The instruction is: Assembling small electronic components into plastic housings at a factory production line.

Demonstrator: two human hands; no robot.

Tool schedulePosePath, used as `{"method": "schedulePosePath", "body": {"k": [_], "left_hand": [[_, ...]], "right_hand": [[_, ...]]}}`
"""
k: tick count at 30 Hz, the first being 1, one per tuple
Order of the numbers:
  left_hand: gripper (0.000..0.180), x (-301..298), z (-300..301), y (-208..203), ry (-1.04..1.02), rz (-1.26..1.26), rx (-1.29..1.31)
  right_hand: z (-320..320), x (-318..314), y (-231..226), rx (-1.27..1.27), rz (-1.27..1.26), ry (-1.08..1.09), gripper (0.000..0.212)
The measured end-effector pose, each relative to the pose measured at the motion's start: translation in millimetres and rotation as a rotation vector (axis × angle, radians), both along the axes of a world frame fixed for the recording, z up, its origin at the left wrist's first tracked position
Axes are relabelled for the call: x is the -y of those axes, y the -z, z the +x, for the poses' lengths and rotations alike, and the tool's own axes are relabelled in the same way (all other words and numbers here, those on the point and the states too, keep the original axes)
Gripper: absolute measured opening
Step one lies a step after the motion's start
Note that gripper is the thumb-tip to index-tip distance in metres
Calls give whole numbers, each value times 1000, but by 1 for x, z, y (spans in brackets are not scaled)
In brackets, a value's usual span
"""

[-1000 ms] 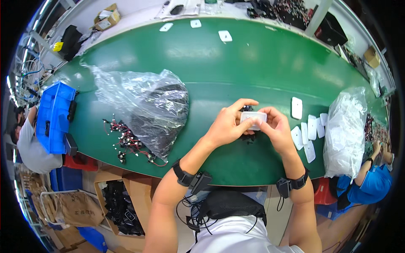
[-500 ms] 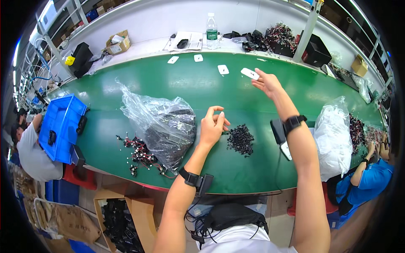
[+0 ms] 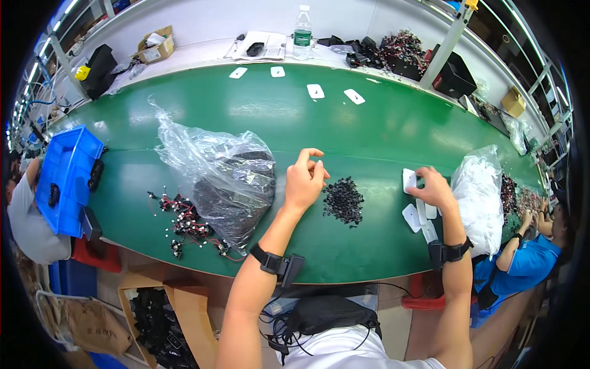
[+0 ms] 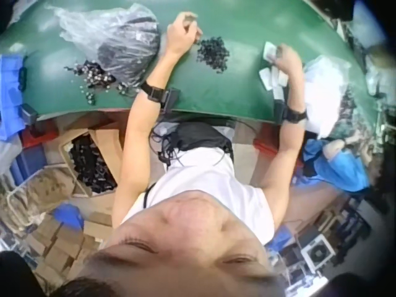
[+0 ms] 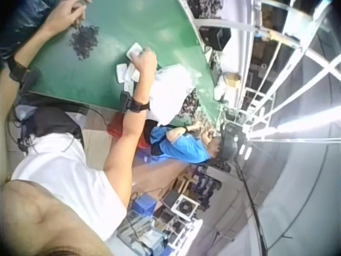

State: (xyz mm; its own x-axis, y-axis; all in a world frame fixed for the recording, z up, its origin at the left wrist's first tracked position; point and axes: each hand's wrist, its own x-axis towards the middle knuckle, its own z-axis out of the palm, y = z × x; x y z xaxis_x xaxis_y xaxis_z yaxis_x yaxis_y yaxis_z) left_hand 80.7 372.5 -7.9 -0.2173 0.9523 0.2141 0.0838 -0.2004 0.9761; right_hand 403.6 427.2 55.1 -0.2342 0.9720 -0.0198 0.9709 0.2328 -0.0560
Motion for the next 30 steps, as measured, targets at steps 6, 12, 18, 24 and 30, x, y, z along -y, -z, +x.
{"method": "schedulePosePath", "body": {"k": [6, 12, 18, 24, 30], "left_hand": [[17, 3, 2, 2, 24, -23, -3], [18, 4, 2, -1, 34, -11, 44], [26, 9, 8, -7, 417, -70, 175], [29, 11, 16, -5, 422, 36, 351], [28, 4, -5, -9, 265, -2, 375]], "right_hand": [[-4, -9, 31, -209, 41, -54, 52], [-56, -8, 13, -576, 13, -167, 34], [-139, 42, 3, -841, 370, -493, 28], [-152, 53, 21, -797, 438, -715, 33], [-117, 35, 26, -921, 152, -409, 26]]}}
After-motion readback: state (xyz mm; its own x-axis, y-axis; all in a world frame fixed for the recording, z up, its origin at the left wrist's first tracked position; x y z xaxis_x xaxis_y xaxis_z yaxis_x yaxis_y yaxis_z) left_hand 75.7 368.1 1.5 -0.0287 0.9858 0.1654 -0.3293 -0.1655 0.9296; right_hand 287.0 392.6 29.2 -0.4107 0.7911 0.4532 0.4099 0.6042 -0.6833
